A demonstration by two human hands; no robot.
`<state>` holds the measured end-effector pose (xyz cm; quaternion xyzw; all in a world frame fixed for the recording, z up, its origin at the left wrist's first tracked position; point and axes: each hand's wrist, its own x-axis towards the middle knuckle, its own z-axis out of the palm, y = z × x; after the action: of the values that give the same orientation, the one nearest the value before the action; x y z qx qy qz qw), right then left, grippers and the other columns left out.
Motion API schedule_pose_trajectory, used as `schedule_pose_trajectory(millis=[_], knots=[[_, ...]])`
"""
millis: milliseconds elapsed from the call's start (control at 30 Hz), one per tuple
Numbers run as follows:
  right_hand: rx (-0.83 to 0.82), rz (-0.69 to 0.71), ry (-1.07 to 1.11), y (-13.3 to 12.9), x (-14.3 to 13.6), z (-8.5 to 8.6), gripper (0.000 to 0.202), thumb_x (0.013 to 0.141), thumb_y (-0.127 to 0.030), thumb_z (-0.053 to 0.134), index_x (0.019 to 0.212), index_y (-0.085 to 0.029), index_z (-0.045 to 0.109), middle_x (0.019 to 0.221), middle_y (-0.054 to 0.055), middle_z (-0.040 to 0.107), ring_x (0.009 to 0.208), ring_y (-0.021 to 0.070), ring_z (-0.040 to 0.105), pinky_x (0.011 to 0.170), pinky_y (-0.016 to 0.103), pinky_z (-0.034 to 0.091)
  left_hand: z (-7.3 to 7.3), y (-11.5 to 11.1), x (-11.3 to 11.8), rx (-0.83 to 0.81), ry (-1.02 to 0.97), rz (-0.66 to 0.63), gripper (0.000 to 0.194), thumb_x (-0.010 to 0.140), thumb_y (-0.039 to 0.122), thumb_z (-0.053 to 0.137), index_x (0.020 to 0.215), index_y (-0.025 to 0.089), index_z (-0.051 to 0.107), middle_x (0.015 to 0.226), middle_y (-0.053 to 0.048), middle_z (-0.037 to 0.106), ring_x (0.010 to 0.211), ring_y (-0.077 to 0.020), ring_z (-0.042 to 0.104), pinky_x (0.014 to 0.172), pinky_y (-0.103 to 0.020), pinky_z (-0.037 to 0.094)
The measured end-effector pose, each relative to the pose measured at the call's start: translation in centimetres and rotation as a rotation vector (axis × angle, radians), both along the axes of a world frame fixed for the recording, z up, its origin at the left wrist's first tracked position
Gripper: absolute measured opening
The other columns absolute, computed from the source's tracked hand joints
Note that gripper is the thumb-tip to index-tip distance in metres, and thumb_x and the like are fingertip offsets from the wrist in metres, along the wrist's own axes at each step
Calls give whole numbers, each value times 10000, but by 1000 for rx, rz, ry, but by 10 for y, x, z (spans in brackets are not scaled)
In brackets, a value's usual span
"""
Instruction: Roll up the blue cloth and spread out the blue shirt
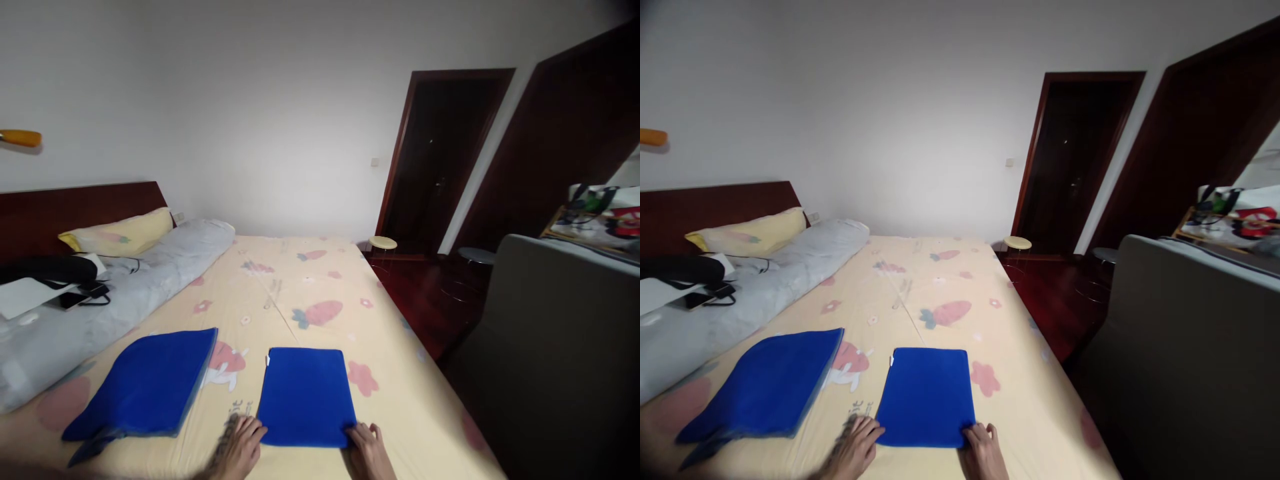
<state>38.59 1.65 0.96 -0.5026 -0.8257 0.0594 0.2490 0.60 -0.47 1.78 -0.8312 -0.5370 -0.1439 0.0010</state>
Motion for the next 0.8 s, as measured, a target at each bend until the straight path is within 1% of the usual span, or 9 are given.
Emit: schedule_pose_trajectory(millis=[133, 233, 333, 433, 500, 567, 633, 733, 800], knots=[[-211, -75, 102, -6, -3, 19, 214, 781, -201, 459, 905, -259, 623, 864, 2, 678, 804, 183, 588, 798, 347, 386, 11, 1, 0, -179, -190, 138, 497, 633, 17, 473, 1013, 306, 611, 934, 45, 690, 934, -150, 615, 986, -342, 396], [-291, -156, 111, 0, -7, 25, 284, 794, -201, 413, 967, -253, 633, 900, 23, 680, 851, 205, 581, 838, 373, 391, 17, 15, 6, -237, -233, 329, 359, 669, 51, 476, 920, 265, 619, 840, 33, 680, 842, -138, 621, 851, -272, 433], [-198, -246, 48, 11, -9, 18, 287, 813, -223, 427, 1002, -237, 642, 936, 47, 679, 895, 226, 581, 859, 394, 388, 15, 28, 13, -221, -209, 466, 286, 750, 95, 455, 926, 237, 630, 868, 3, 692, 873, -154, 627, 831, -282, 428], [42, -349, -33, 19, -14, 2, 325, 780, -173, 447, 1025, -248, 646, 1000, 66, 678, 913, 242, 592, 838, 402, 395, 1, 30, 26, -62, -91, 514, 422, 796, 77, 401, 1129, 212, 621, 1161, -76, 676, 1137, -227, 567, 974, -402, 387], [201, -335, -69, 20, -24, -12, 416, 759, -127, 440, 1099, -271, 632, 1074, 68, 685, 958, 246, 609, 858, 404, 401, -14, 27, 43, 77, 17, 461, 551, 785, 29, 354, 1250, 224, 576, 1260, -73, 644, 1194, -235, 544, 1012, -433, 384], [301, -195, -85, 17, -44, -25, 501, 773, -116, 428, 1212, -299, 584, 1166, 45, 682, 1037, 236, 617, 899, 387, 409, -28, 24, 67, 177, 76, 300, 647, 765, 15, 344, 1337, 268, 509, 1305, -31, 628, 1194, -210, 555, 1014, -404, 415], [336, -29, -83, 11, -68, -35, 580, 807, -151, 421, 1366, -300, 457, 1288, 32, 634, 1136, 227, 595, 937, 370, 418, -38, 20, 93, 236, 90, 123, 725, 759, 41, 363, 1444, 278, 351, 1406, -4, 550, 1255, -188, 515, 1033, -371, 418], [345, 33, -93, 2, -97, -40, 688, 845, -214, 398, 1501, -228, 192, 1413, 67, 522, 1249, 241, 531, 980, 383, 427, -38, 15, 116, 246, 102, 29, 791, 782, 90, 374, 1509, 222, 92, 1510, -13, 407, 1345, -176, 424, 1061, -365, 391], [328, 20, -140, -1, -98, -38, 689, 876, -244, 379, 1511, -223, 114, 1440, 66, 480, 1269, 236, 516, 997, 385, 428, -30, 12, 113, 206, 117, 49, 758, 829, 136, 367, 1508, 233, 45, 1526, -6, 369, 1361, -179, 402, 1062, -380, 379]])
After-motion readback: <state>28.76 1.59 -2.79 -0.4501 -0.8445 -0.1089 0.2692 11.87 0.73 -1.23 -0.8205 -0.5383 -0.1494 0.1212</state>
